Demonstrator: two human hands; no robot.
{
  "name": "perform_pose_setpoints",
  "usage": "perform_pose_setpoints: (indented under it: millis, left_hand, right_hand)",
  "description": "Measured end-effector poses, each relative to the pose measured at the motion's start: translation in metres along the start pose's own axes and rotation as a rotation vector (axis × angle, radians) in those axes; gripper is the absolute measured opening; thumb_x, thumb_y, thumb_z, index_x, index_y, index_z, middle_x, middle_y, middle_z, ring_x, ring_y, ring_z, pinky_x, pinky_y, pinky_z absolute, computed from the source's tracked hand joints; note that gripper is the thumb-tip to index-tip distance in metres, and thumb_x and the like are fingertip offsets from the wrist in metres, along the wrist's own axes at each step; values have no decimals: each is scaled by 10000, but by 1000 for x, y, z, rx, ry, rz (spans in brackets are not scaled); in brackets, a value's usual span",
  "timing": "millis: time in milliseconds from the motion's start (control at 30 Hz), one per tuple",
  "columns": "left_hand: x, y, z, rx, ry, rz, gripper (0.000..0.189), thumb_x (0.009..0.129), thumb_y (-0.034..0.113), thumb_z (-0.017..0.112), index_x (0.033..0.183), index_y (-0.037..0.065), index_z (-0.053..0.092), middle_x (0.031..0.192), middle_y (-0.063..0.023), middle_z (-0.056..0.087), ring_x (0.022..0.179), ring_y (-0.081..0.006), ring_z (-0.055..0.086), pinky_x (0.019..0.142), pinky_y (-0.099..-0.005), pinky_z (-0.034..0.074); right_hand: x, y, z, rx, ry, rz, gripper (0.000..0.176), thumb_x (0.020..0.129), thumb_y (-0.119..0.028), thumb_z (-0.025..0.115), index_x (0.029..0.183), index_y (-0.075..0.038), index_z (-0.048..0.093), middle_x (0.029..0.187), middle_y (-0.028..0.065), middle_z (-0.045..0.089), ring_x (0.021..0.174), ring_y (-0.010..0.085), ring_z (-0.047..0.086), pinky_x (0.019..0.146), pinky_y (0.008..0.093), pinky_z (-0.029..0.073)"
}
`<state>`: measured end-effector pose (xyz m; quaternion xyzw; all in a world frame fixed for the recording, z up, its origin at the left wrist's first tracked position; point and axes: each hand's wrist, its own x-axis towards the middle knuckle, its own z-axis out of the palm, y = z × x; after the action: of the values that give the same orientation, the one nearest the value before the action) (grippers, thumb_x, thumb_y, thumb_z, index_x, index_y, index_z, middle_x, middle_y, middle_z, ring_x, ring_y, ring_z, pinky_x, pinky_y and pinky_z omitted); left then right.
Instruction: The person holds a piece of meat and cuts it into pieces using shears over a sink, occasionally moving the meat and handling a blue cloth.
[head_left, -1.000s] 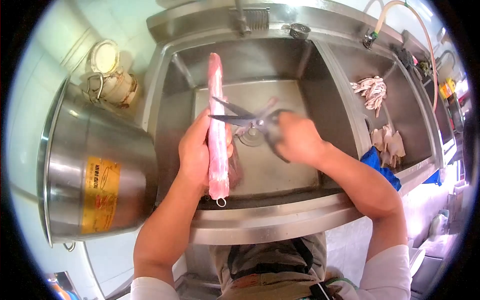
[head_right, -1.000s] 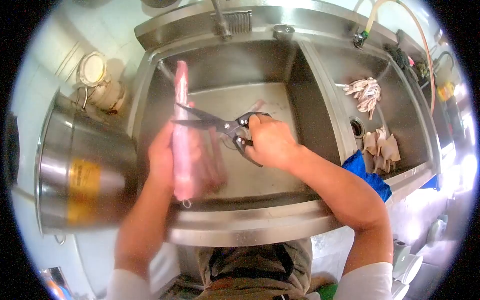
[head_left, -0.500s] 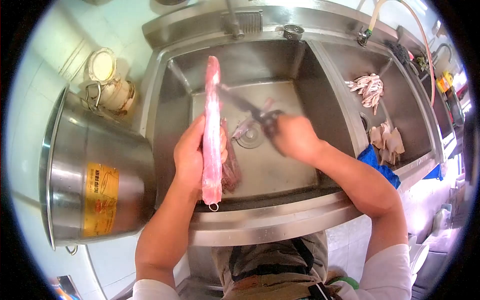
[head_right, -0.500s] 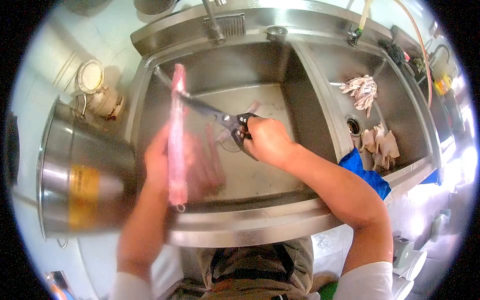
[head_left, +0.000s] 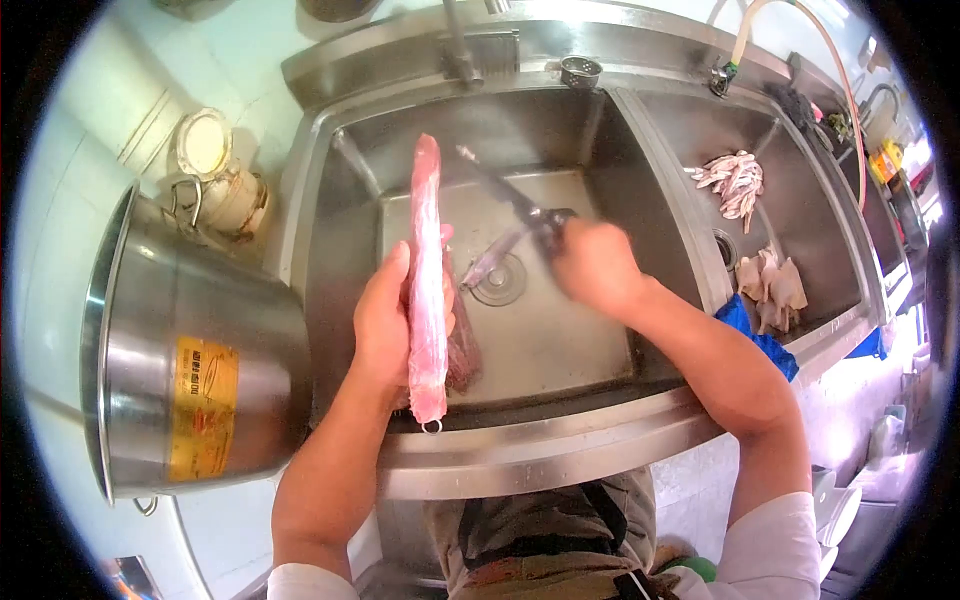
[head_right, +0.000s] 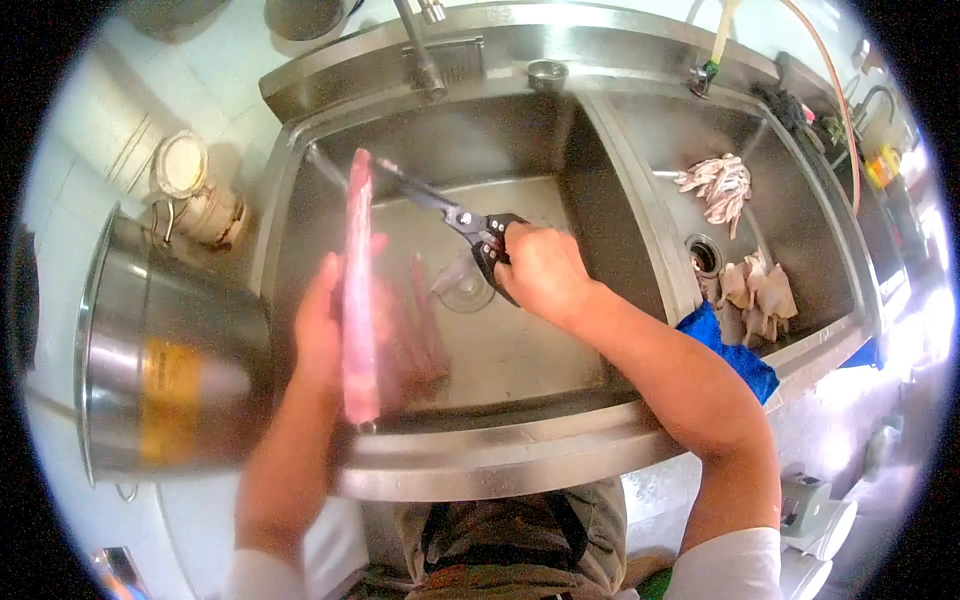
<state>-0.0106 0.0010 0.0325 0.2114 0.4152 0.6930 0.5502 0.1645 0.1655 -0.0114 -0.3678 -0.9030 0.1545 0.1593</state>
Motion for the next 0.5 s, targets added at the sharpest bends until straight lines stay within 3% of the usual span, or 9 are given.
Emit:
perform_pose_setpoints:
  millis: [67,333,500]
  left_hand:
    - [2,-3,-3,61,-27,25,448,930,249,525,1308,13,482,698,-24,518,563,-106,483,483,-255,396]
    - [-6,-1,5,303,-34,-8,471,817,83,566,1277,-6,515,724,18,517,602,-69,466,534,-229,379]
    - [-9,-4,6,386,-33,3,446,811,79,577,1251,9,552,746,46,513,643,-46,450,594,-209,358]
  right_hand:
    - [1,0,2,2,31,-31,239,759,-179,648,836,28,555,861,240,624,781,413,618,713,479,505]
    - [1,5,12,-47,207,-169,265,749,-163,667,842,39,522,835,232,610,782,403,619,701,467,508]
    - [8,20,14,-81,126,-130,227,744,-155,671,810,19,540,811,219,625,737,404,622,664,475,508]
